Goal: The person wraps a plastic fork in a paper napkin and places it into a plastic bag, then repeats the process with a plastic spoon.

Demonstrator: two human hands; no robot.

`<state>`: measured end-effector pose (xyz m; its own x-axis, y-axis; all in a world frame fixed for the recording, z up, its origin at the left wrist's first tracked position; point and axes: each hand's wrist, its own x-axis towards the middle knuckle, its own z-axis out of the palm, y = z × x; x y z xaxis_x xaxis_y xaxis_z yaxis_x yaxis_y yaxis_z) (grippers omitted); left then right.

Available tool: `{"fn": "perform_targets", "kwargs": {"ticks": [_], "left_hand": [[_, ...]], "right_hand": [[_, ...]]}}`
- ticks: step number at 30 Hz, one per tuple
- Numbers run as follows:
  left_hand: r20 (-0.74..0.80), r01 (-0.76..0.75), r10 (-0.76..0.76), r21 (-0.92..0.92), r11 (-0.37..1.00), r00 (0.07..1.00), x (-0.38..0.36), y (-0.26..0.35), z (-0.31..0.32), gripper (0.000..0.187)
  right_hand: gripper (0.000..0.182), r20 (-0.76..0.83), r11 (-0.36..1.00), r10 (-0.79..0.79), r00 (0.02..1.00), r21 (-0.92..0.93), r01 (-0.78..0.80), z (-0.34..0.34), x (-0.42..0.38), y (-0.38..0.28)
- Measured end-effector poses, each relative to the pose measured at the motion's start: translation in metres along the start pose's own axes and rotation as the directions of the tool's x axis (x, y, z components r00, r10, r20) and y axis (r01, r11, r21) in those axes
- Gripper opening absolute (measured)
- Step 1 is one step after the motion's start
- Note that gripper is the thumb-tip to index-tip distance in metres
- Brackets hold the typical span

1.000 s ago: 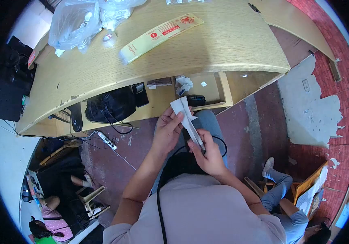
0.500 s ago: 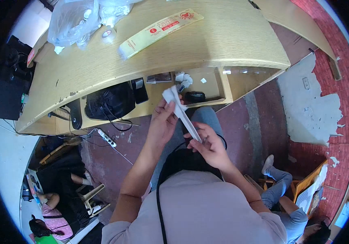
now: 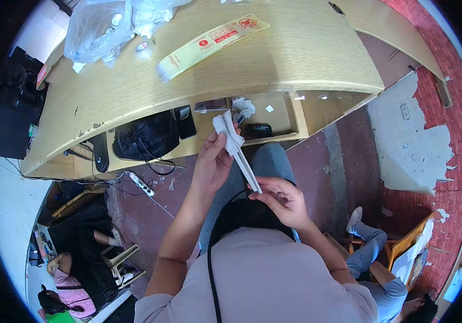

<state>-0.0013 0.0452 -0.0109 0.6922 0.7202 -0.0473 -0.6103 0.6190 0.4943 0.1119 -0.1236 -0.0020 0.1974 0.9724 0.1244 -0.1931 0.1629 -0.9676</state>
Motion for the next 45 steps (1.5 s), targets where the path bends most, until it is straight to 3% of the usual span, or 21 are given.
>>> {"fn": "perform_targets", "kwargs": {"ticks": [4,6,8,11,20,23,31,41,44,45], "left_hand": [[0.043,0.016,-0.015,-0.007,1.000,0.999,0.000,0.002,-0.001,0.033],[-0.031,-0.015,0.015,0.025,1.000,0.999,-0.001,0.001,0.005,0.034],[-0.012,-0.003,0.003,0.007,1.000,1.000,-0.001,0.000,0.006,0.035],[0.022,0.008,-0.007,-0.020,1.000,1.000,0.000,-0.002,0.002,0.036],[0.015,-0.050,0.049,0.076,0.996,0.999,0.000,-0.004,0.009,0.038],[0.005,-0.044,0.044,0.053,0.998,0.999,0.001,-0.004,0.003,0.036],[-0.002,-0.080,0.081,0.090,0.993,0.997,0.000,-0.005,0.005,0.032],[0.038,-0.073,0.069,0.128,0.989,0.997,0.001,-0.005,0.003,0.037],[-0.003,-0.050,0.051,0.164,0.985,0.999,-0.004,-0.009,0.008,0.038],[-0.027,-0.031,0.037,0.184,0.982,0.999,-0.005,-0.011,0.010,0.037]], "right_hand": [[0.035,-0.021,0.999,-0.036,0.999,-0.010,0.036,0.001,0.002,0.002],[0.035,-0.026,1.000,-0.020,0.999,0.014,0.020,0.001,0.002,0.002],[0.034,-0.031,0.999,-0.002,1.000,0.037,0.003,0.001,0.003,0.001],[0.033,-0.047,0.981,0.063,0.997,0.185,-0.053,0.004,0.005,-0.003],[0.031,-0.164,0.993,-0.064,0.984,0.090,0.080,0.009,-0.001,0.018],[0.031,-0.190,0.993,-0.043,0.981,0.102,0.063,0.012,-0.003,0.022],[0.030,-0.270,0.983,-0.038,0.962,-0.181,-0.012,0.016,0.002,0.014],[0.029,-0.339,0.995,-0.038,0.940,-0.104,0.003,0.023,0.005,0.011],[0.026,-0.390,0.992,0.009,0.921,-0.114,-0.058,0.026,0.007,0.011],[0.024,-0.381,0.976,0.017,0.924,-0.194,-0.098,0.024,0.006,0.014]]}}
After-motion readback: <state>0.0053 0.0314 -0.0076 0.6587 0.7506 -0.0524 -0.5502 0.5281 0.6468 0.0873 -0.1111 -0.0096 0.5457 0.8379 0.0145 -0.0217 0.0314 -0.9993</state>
